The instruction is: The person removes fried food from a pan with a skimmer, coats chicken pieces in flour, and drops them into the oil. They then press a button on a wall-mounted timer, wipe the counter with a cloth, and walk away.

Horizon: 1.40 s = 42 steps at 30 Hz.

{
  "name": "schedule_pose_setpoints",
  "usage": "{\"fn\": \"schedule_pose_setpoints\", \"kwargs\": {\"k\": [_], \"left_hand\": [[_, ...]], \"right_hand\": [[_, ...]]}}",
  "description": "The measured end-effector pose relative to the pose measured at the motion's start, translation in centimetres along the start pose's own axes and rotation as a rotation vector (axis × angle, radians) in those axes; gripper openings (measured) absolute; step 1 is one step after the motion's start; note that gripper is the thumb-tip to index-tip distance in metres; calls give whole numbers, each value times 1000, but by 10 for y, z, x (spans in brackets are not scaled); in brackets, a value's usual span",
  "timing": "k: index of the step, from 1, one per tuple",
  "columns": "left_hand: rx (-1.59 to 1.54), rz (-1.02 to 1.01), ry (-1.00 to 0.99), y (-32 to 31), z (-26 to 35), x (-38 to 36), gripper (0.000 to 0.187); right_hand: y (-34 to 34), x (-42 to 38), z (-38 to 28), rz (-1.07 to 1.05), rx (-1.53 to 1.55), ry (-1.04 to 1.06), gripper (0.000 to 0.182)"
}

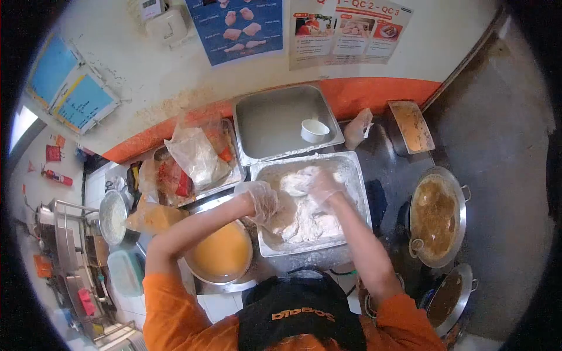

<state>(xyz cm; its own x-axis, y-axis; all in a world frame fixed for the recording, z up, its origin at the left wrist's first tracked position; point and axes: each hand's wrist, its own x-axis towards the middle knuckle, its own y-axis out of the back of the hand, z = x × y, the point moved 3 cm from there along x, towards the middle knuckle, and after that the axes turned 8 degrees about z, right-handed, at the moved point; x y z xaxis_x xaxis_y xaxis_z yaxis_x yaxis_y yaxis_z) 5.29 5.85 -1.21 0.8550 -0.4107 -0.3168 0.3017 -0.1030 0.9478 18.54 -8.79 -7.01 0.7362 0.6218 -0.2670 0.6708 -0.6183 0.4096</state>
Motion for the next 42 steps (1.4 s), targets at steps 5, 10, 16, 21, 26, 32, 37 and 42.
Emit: {"fn": "schedule_pose_setpoints", "kwargs": {"k": [5,10,16,21,26,32,37,42], "left_hand": [[-64,312,-42,-108,-13,20,17],[-118,-7,-79,-19,8,0,26],[-427,109,-13,32,-14,-4,35],[-797,254,232,59,-19,21,27],[-596,323,132,180,60,86,27],[-433,630,-375,219,164,236,20],[-586,354,-260,188,261,360,37],[-505,425,-297,122,331,443,27]], "right_hand": [[48,-39,-55,191,-1019,703,19],[49,-31,-16,228,-419,244,27],[79,-80,-65,293,-220,393,8],[132,-92,-43,550,-24,406,21],[257,-143,-19,685,233,386,21],[394,-188,83,910,-1045,193,30],[456,-191,174,1053,-286,-345,24],[478,-175,285,893,-1053,-349,17]]}}
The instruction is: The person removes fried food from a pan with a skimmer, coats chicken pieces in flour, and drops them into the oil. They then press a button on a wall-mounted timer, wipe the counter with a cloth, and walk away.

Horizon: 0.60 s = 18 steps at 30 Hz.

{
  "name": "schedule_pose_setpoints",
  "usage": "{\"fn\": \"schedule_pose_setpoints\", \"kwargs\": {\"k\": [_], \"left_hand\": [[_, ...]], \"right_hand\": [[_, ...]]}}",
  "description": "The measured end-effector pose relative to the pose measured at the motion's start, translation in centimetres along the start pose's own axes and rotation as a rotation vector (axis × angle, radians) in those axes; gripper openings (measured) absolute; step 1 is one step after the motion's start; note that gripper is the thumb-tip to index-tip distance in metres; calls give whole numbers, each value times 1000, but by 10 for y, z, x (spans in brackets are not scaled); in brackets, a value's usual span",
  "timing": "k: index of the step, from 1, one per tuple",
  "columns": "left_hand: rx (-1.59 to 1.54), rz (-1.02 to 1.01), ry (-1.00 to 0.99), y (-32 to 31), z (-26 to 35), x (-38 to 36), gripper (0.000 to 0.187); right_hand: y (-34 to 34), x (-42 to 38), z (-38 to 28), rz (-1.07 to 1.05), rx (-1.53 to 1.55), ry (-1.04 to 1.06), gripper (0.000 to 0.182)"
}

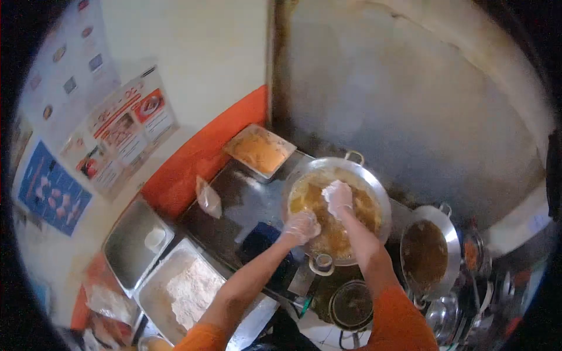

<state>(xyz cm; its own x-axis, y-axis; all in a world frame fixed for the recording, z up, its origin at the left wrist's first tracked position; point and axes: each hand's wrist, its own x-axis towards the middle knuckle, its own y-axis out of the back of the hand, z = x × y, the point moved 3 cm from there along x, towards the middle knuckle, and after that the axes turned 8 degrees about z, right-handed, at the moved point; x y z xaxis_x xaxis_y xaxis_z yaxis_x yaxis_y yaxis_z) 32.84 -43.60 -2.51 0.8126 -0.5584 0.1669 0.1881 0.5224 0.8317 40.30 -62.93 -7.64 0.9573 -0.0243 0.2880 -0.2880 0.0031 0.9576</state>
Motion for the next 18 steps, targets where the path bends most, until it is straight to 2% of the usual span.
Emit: {"fn": "schedule_pose_setpoints", "kwargs": {"k": [2,3,4,5,7,9,10,13,14,15,16,17,18], "left_hand": [[-61,133,-59,-45,-14,12,21],[-86,164,-66,-62,-17,11,19],[-111,204,-72,-48,-9,4,17],[-56,173,-64,-48,-11,5,17],[-163,208,-82,-33,-15,-7,15],[-152,178,-55,36,-3,-46,13],[-145,157,-70,72,-2,-62,13],[-115,121,4,140,-23,-134,20],[-46,259,-29,170,-28,-170,9],[-20,273,-54,178,-54,-207,19],[87,130,121,198,-67,-241,23],[10,320,-46,196,-94,-284,27],[144,-82,303,212,-102,-316,26]], "right_hand": [[27,-6,-7,-17,-209,55,15],[23,-7,-2,13,-127,-60,13],[19,-8,3,52,-42,-173,17],[-26,-3,41,-10,-134,-89,38],[65,-10,6,184,-438,60,20],[92,21,-17,-124,-255,157,26],[119,21,-30,95,100,-297,25],[226,-3,-135,301,911,-370,21],[237,-5,-157,333,809,139,19],[244,-15,-185,250,802,336,18],[249,-26,-212,156,810,531,17],[259,-50,-264,-29,936,409,18],[268,-72,-312,-218,1047,286,19]]}}
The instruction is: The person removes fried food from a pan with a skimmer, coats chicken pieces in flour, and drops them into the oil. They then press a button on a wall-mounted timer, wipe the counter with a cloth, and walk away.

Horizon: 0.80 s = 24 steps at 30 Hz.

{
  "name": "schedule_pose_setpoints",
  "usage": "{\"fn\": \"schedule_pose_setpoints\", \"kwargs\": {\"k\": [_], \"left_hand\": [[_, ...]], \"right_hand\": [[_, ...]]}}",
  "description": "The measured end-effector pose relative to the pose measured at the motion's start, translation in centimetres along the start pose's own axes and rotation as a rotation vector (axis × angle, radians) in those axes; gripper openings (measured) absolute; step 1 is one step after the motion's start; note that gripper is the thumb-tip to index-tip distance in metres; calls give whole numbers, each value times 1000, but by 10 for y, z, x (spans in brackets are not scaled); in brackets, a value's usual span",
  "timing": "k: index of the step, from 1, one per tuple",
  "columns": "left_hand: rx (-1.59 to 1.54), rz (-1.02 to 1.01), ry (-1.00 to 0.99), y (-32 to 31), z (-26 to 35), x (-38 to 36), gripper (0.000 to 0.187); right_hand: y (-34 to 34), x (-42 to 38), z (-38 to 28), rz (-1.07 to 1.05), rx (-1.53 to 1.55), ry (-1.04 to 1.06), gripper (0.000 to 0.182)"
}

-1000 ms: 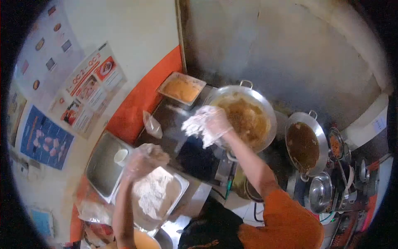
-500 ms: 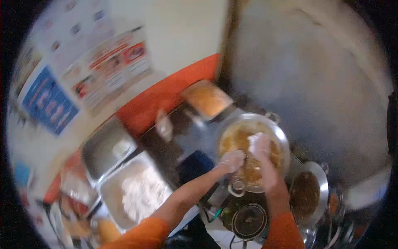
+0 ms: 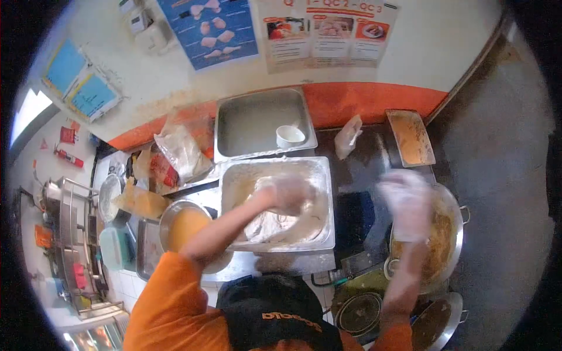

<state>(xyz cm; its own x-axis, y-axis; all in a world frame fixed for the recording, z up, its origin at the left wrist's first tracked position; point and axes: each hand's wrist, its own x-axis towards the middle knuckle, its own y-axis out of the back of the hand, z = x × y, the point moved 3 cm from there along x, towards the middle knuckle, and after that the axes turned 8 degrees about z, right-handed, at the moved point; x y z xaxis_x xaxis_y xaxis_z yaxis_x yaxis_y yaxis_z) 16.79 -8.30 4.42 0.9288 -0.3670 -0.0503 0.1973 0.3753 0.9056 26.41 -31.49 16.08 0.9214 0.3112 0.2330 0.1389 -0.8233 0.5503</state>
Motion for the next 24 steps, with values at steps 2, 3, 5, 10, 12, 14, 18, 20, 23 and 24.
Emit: {"fn": "schedule_pose_setpoints", "kwargs": {"k": [2,3,5,10,12,14,18,20,23,24], "left_hand": [[68,-371,325,-4,-50,-57,36],[45,-300,318,-12,-64,-69,34],[-2,-169,300,-51,-95,-91,29],[-277,347,226,-76,-114,-149,26],[-407,130,305,-71,-118,-143,28],[-291,53,282,-78,-125,-142,28],[-202,39,270,-71,-130,-141,33],[-153,121,212,-50,-124,-138,35],[-250,314,139,-22,-126,-140,36],[-322,380,125,-15,-128,-141,36]], "right_hand": [[-87,-4,-7,-477,-43,209,28],[-133,-15,1,-656,-123,241,32],[-208,-34,24,-1047,-493,241,37],[-313,-84,118,-1271,-714,390,64],[-290,-80,92,-1268,-707,388,53],[-291,-70,104,-1314,-722,277,50],[-276,-56,54,-1167,-699,179,34],[-272,-47,59,-1018,-601,182,38],[-273,-25,92,-915,-503,267,39],[-277,-20,111,-922,-518,307,39]]}}
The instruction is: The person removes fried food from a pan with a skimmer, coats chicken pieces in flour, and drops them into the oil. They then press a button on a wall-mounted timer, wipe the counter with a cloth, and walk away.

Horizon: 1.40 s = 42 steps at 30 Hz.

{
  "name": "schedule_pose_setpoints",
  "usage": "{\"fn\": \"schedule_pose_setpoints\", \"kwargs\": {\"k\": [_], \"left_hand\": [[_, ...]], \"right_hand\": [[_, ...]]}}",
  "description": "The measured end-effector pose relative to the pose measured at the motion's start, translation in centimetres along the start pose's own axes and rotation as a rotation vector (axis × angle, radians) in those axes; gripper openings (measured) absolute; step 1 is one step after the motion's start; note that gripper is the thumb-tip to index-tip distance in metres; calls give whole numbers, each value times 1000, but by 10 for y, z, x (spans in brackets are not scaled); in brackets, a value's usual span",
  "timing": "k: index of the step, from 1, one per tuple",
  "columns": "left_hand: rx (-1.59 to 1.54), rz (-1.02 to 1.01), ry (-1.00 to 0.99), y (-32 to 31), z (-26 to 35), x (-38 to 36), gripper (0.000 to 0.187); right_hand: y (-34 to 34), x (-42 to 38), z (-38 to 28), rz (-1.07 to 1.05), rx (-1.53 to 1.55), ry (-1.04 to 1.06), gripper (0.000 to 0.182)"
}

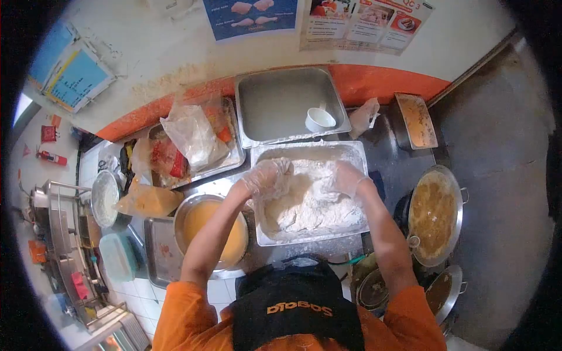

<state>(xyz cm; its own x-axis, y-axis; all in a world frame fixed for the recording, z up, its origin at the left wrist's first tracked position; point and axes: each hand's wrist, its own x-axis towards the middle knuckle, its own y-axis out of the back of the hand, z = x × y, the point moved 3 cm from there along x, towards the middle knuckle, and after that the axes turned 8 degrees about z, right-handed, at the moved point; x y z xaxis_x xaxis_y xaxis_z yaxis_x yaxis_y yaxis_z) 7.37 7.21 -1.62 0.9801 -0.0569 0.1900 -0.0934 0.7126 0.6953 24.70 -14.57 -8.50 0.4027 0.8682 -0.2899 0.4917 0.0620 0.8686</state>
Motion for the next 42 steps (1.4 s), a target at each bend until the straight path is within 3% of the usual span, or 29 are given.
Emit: {"fn": "schedule_pose_setpoints", "kwargs": {"k": [1,5,7,10,13,17,19,22,23,26,27,29,30,36,39,42], "left_hand": [[116,18,-122,5,2,1,33],[304,-69,23,5,12,4,28],[343,-106,41,2,21,3,35],[236,-32,22,8,22,3,35],[231,-33,146,15,21,0,32],[151,-92,107,15,21,4,31],[132,-164,179,2,23,7,31],[408,-353,106,-79,-54,-7,32],[457,-403,86,-83,-49,-9,31],[530,-509,38,-84,-29,-12,28],[539,-532,27,-82,-25,-12,27],[557,-562,5,-78,-21,-13,25],[566,-565,-8,-76,-19,-13,25],[595,-360,-188,-62,4,-20,26],[557,-243,-220,-58,-7,-23,29],[485,-206,-194,-59,-43,-13,29]], "right_hand": [[3,-1,-5,-7,-14,-12,39],[2,-9,-29,-50,-99,-78,38],[-22,-8,-25,-86,-240,23,36],[-28,-15,-16,60,-154,-53,31],[-21,-20,-11,167,130,-168,33],[25,-45,-36,295,-19,-246,27],[22,-49,-37,333,83,-78,25],[31,-51,-76,119,-128,123,21],[33,-50,-88,5,-258,182,19],[-25,-46,-65,33,-124,220,17],[-37,-48,-57,216,-6,285,17],[-58,-26,-39,5,-92,200,21],[-64,-18,-30,-102,-137,158,23],[-39,-8,-58,-163,-124,48,21],[-13,-18,-66,156,120,-35,21],[-56,4,-24,122,-128,125,22]]}}
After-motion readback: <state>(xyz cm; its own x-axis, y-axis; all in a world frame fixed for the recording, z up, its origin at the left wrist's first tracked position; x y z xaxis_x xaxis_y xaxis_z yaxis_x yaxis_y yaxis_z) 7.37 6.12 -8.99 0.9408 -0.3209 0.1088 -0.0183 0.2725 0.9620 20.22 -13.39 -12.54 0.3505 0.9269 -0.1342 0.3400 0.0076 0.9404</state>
